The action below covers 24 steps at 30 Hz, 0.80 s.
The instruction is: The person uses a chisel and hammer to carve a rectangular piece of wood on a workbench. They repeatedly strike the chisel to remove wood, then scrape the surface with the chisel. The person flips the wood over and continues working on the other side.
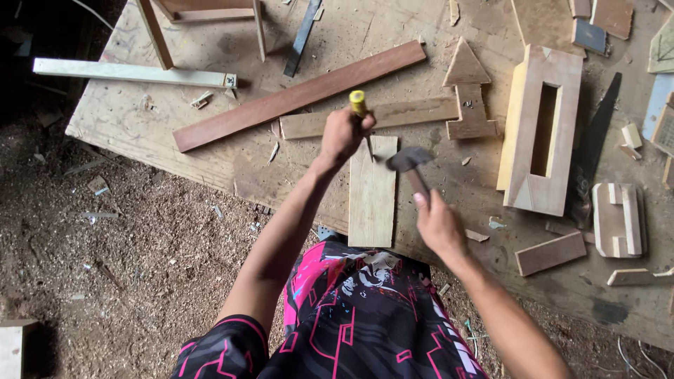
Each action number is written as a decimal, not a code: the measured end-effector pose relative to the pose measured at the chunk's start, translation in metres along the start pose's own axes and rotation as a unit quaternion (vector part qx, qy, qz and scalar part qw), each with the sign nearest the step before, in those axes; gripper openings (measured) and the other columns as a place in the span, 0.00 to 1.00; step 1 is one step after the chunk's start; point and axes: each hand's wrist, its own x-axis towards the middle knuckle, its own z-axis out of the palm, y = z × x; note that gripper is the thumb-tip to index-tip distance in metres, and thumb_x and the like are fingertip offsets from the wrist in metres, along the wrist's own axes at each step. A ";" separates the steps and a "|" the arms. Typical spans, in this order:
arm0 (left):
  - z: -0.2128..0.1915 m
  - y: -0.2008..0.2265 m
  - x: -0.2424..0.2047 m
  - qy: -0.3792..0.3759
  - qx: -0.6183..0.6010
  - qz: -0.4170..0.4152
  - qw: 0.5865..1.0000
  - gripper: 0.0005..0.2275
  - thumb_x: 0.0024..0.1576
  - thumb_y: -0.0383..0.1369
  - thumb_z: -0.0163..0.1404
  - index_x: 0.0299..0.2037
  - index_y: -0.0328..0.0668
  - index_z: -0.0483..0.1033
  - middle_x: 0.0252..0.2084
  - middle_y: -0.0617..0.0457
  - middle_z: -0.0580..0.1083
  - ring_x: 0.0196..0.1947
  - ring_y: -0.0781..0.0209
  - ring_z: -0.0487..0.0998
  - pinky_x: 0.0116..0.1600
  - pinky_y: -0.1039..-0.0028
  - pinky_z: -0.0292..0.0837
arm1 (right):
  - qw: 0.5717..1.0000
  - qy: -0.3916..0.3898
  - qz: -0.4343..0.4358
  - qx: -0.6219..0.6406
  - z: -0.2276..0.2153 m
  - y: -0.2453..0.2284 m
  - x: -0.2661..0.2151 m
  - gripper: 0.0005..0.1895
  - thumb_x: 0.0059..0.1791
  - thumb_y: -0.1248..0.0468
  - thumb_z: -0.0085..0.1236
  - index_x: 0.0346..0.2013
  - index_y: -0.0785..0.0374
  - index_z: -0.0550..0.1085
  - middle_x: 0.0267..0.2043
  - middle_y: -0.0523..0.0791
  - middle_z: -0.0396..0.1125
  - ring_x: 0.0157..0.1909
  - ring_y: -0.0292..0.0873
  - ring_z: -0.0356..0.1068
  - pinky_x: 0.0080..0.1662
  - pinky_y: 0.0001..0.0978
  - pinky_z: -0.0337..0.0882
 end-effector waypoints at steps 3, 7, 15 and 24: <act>-0.003 -0.009 -0.006 0.018 -0.076 -0.025 0.997 0.10 0.62 0.34 0.49 0.31 0.39 0.75 0.23 0.49 0.76 0.26 0.57 0.80 0.33 0.69 0.76 | 0.999 -0.026 0.024 0.001 0.034 0.022 0.003 0.16 0.59 0.55 0.39 0.45 0.66 0.68 0.15 0.46 0.65 0.11 0.41 0.64 0.12 0.35 0.63; -0.005 -0.012 -0.016 0.111 0.010 0.059 0.992 0.13 0.63 0.36 0.54 0.28 0.37 0.76 0.23 0.46 0.75 0.23 0.54 0.79 0.31 0.67 0.73 | 1.000 0.004 -0.008 0.008 0.061 0.036 0.009 0.17 0.59 0.56 0.43 0.47 0.70 0.68 0.15 0.47 0.66 0.13 0.39 0.66 0.13 0.33 0.65; 0.003 0.004 -0.015 0.067 0.012 0.052 0.996 0.13 0.62 0.38 0.54 0.30 0.38 0.74 0.27 0.46 0.76 0.25 0.55 0.80 0.33 0.67 0.75 | 1.000 -0.010 -0.004 0.004 0.067 0.045 0.009 0.18 0.58 0.59 0.43 0.52 0.73 0.66 0.16 0.50 0.67 0.11 0.42 0.67 0.10 0.34 0.64; 0.009 0.011 -0.014 0.020 0.071 0.104 0.992 0.11 0.61 0.40 0.57 0.39 0.40 0.74 0.36 0.45 0.78 0.31 0.45 0.82 0.37 0.61 0.78 | 0.999 -0.030 0.003 0.020 0.052 0.034 0.009 0.16 0.58 0.58 0.43 0.49 0.71 0.68 0.15 0.46 0.65 0.10 0.38 0.63 0.10 0.32 0.61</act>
